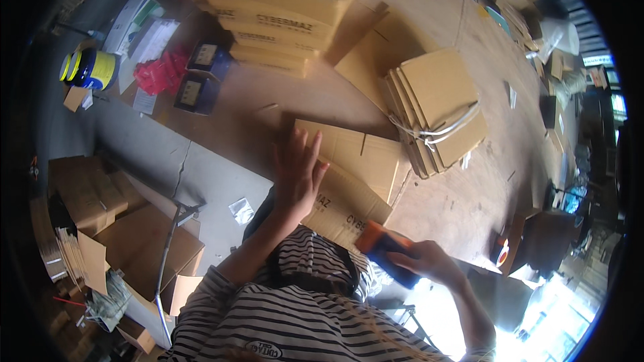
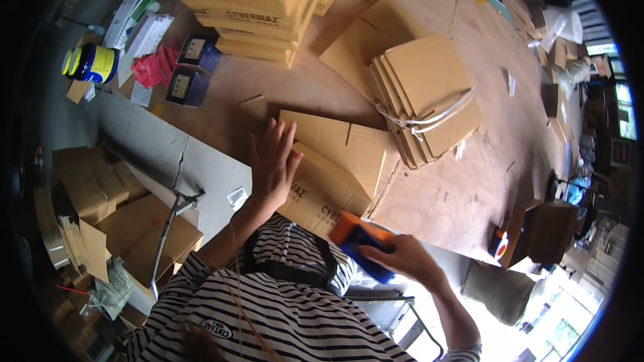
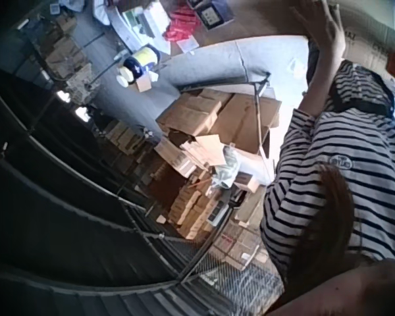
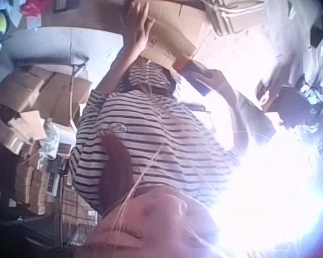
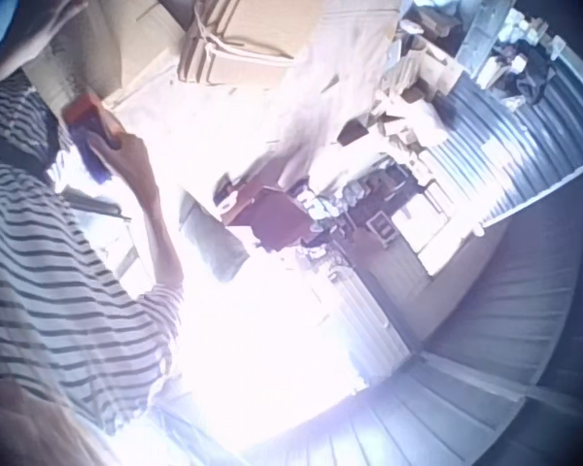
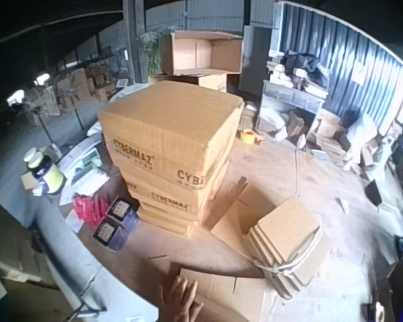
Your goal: The person assembles flat cardboard boxes on a work table, folds the flaps, and seals them with a handheld tape dispenser. The person then stacks the finished boxes and briefly moves to a nearby bin to retrieve items before returning to the table.
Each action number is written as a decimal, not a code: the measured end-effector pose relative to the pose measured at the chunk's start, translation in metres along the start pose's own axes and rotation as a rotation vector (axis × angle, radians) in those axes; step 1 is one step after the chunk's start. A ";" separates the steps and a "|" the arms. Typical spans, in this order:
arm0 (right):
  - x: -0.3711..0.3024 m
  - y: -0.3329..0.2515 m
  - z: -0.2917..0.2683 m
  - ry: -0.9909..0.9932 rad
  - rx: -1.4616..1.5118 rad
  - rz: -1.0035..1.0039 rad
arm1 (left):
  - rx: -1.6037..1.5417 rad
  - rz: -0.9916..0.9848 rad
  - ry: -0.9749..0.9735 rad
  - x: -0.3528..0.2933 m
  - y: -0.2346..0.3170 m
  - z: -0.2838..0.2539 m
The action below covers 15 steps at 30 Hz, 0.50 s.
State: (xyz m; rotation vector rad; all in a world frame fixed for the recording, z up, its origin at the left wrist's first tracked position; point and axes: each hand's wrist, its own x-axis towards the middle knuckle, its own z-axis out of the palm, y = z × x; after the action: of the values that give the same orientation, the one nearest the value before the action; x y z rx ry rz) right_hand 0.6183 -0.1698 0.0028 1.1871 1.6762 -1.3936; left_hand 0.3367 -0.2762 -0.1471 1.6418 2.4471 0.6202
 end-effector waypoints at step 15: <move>0.128 0.056 0.134 0.797 -0.135 0.318 | -0.098 0.858 -0.478 -0.002 0.022 -0.031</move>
State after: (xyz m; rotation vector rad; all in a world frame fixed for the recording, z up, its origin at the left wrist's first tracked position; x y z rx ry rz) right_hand 0.6126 -0.2681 -0.1638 1.9814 1.9145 -0.6166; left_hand 0.3463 -0.2792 -0.1099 2.4162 1.3131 0.3411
